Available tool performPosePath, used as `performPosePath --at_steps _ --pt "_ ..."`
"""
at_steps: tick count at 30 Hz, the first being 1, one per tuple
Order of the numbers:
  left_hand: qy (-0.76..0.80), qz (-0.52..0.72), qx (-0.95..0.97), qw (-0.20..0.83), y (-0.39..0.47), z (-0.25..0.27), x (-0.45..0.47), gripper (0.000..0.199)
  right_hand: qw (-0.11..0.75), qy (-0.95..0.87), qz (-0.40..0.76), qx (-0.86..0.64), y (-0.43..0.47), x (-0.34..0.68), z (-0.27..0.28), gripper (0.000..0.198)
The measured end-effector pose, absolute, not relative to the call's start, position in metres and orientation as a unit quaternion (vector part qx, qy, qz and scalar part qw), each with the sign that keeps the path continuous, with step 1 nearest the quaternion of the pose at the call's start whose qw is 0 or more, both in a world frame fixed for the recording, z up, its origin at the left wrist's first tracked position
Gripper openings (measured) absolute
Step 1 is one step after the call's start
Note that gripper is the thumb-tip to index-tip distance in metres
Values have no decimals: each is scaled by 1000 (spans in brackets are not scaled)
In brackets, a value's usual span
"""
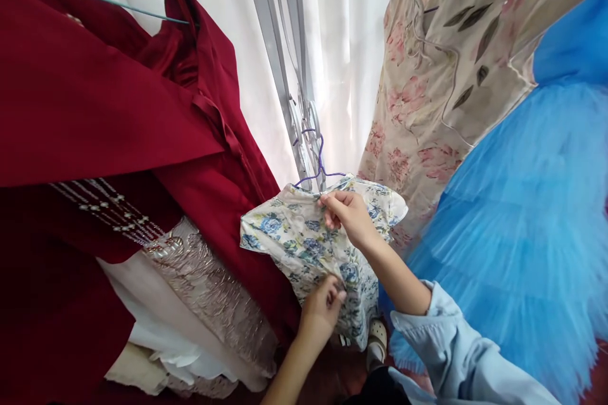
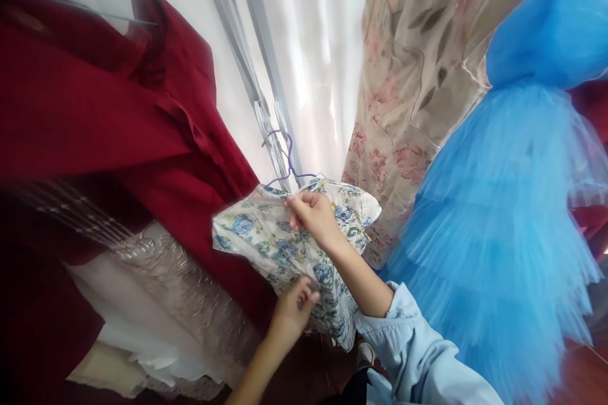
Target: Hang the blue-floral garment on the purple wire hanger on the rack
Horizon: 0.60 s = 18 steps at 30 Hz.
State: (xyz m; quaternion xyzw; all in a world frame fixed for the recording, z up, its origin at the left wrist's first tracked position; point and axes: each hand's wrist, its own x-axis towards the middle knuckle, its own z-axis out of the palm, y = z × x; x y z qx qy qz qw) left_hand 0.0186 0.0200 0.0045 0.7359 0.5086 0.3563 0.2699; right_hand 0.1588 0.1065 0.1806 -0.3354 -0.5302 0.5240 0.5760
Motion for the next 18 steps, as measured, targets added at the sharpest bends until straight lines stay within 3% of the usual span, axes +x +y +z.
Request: performPosePath --at_steps 5,10,14,18 --pt "425 580 676 159 62 114 8 46 580 -553 488 -346 88 169 173 29" --pt "396 486 776 67 88 183 15 21 576 -596 415 -376 83 174 169 29" --pt "381 543 748 13 92 187 24 13 586 -619 332 -405 89 165 159 28" --pt "390 615 683 64 98 189 22 16 570 -634 296 -430 95 155 144 28"
